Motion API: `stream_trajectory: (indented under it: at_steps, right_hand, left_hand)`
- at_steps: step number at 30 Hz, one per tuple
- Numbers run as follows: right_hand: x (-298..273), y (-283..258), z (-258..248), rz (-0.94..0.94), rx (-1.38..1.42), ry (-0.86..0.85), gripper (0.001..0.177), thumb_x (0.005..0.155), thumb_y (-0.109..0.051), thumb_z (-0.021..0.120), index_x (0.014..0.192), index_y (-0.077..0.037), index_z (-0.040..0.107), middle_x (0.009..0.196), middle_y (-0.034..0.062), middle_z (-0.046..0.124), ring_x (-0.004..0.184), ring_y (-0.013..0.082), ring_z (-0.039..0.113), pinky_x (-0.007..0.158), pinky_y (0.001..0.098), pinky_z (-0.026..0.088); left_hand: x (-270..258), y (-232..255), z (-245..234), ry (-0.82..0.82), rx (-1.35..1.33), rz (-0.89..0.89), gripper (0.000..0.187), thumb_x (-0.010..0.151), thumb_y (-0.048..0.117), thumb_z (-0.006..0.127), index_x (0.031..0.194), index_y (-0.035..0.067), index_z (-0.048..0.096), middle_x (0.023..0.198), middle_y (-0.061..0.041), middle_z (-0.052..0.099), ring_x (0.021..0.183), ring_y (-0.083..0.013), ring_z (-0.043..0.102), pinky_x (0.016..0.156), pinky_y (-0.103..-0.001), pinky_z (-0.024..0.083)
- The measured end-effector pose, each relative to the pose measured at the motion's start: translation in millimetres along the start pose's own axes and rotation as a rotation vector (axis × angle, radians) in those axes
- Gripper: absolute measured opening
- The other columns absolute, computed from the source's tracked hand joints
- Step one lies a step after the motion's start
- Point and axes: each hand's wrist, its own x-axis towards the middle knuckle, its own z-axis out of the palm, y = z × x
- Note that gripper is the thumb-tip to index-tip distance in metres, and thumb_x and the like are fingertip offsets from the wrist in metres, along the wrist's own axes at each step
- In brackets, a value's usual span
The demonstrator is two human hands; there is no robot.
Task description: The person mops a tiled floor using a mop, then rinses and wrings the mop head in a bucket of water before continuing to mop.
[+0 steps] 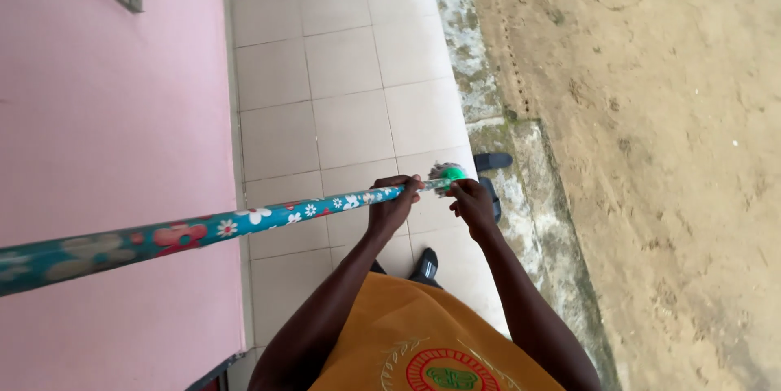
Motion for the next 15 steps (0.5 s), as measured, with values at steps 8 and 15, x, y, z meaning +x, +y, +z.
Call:
stream_trajectory:
  at_steps: [8,15]
  right_hand:
    - [23,-128,41,-0.419,-0.271,-0.174,0.029,0.099,-0.024,0.064,0.113,0.001,0.070,0.092,0.0091,0.077,0.068,0.0125,0.070,0.061,0.0275,0.056]
    - [38,-215,121,-0.519,-0.348,-0.379,0.020,0.100,-0.016,0.067,0.112,0.000,0.071,0.086,0.0098,0.072,0.063,0.0107,0.061,0.057,0.0268,0.050]
  left_hand:
    - [78,-12,-35,0.226,-0.068,0.052,0.032,0.097,0.029,0.069,0.097,-0.002,0.079,0.083,-0.006,0.078,0.073,-0.0112,0.073,0.070,-0.025,0.062]
    - [156,-10,-84,0.320,-0.003,0.031,0.032,0.098,0.027,0.069,0.090,-0.002,0.078,0.075,-0.006,0.074,0.070,-0.0109,0.070,0.068,-0.027,0.059]
